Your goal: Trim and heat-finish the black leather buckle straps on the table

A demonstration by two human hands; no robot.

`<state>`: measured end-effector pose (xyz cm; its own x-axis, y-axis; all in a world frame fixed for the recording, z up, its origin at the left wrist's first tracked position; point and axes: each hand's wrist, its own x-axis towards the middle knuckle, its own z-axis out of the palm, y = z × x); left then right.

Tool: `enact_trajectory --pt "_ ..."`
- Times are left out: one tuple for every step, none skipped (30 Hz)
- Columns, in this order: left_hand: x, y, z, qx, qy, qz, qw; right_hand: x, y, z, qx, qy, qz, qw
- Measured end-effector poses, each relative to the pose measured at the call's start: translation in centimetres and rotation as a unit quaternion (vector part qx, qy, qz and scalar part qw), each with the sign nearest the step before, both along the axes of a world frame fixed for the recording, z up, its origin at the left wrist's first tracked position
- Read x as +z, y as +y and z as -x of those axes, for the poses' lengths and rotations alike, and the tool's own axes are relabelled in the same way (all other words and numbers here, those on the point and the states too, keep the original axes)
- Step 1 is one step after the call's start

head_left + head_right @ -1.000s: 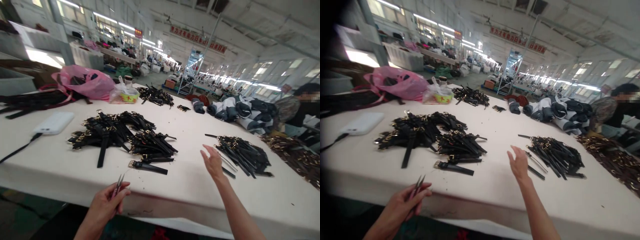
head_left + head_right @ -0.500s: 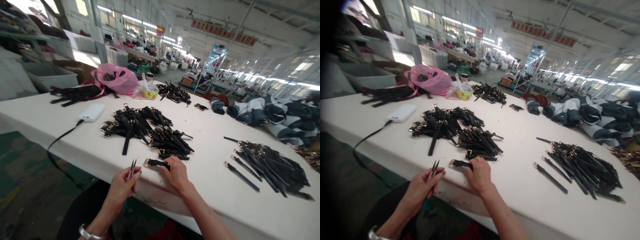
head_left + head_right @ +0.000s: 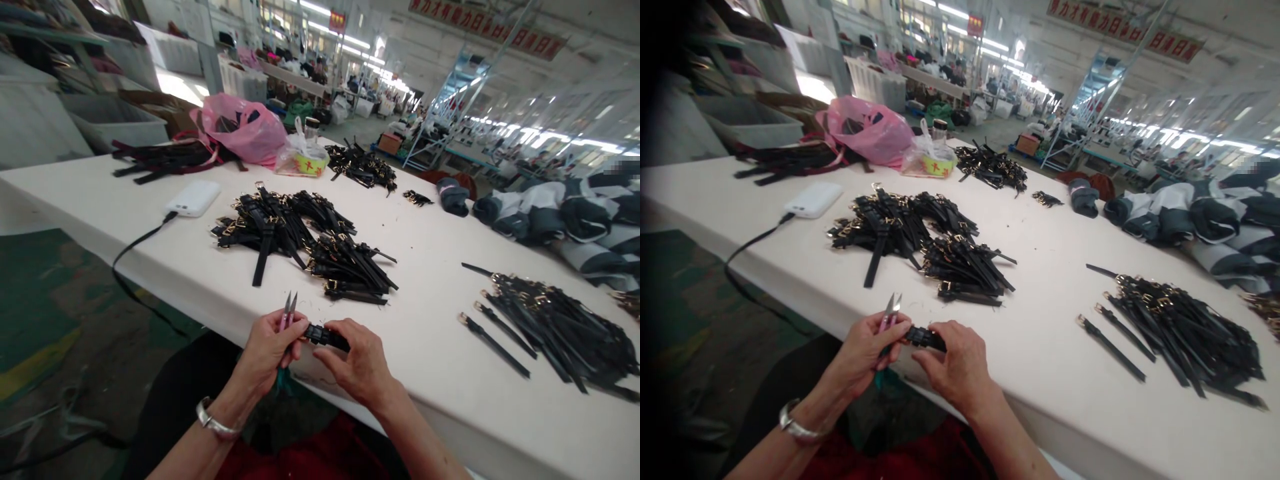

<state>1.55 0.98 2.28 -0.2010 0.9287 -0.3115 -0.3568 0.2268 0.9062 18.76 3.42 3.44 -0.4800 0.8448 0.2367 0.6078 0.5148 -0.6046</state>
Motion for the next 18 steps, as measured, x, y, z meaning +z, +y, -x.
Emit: enact_trajectory --pt "0.1 -0.1 -0.2 -0.002 0.003 -0.001 1.0 0.1 -0.1 0.2 -0.003 0.013 0.013 1.0" --pt "0.2 -0.1 -0.3 -0.003 0.008 -0.002 1.0 0.1 -0.1 0.5 -0.007 0.027 0.026 0.999" --pt "0.3 -0.1 -0.3 -0.005 0.013 -0.003 1.0 0.2 -0.1 0.6 -0.012 0.043 0.037 0.998" --pt "0.3 -0.1 -0.4 -0.006 0.017 -0.003 1.0 0.2 -0.1 0.8 -0.016 0.059 0.046 0.997" --pt "0.3 0.0 -0.4 -0.007 0.021 -0.003 1.0 0.3 0.0 0.9 -0.018 0.074 0.051 0.996" --pt "0.3 0.0 -0.4 -0.008 0.022 -0.002 1.0 0.3 0.0 0.9 -0.019 0.084 0.05 0.995" --pt "0.3 0.1 -0.4 -0.008 0.023 -0.001 1.0 0.3 0.0 1.0 -0.02 0.09 0.045 0.995" --pt "0.3 0.2 -0.4 -0.007 0.025 -0.001 1.0 0.2 0.1 1.0 -0.021 0.092 0.037 0.995" --pt "0.2 0.3 -0.4 -0.005 0.027 -0.002 1.0 0.1 0.2 1.0 -0.02 0.089 0.028 0.995" --pt "0.1 0.4 -0.5 -0.003 0.029 -0.002 1.0 0.0 0.3 1.0 -0.019 0.083 0.022 0.996" --pt "0.0 0.5 -0.6 -0.001 0.032 -0.003 0.999 -0.1 0.4 0.9 -0.016 0.076 0.018 0.997" --pt "-0.1 0.6 -0.6 -0.001 0.034 -0.003 0.999 -0.2 0.5 0.9 -0.013 0.07 0.018 0.997" --pt "-0.2 0.7 -0.7 0.0 0.035 -0.004 0.999 -0.4 0.6 0.9 -0.01 0.066 0.02 0.998" --pt "-0.3 0.8 -0.8 -0.001 0.035 -0.005 0.999 -0.5 0.8 0.9 -0.008 0.065 0.025 0.998" --pt "-0.5 0.9 -0.8 -0.001 0.035 -0.006 0.999 -0.6 0.9 0.9 -0.009 0.066 0.032 0.997" --pt "-0.6 1.0 -0.9 -0.001 0.035 -0.008 0.999 -0.7 1.0 1.0 -0.012 0.067 0.041 0.997" --pt "-0.6 1.0 -0.8 -0.001 0.037 -0.011 0.999 -0.8 1.2 1.0 -0.016 0.067 0.051 0.996" --pt "-0.7 1.1 -0.8 -0.001 0.038 -0.014 0.999 -0.9 1.4 1.0 -0.023 0.065 0.062 0.996"
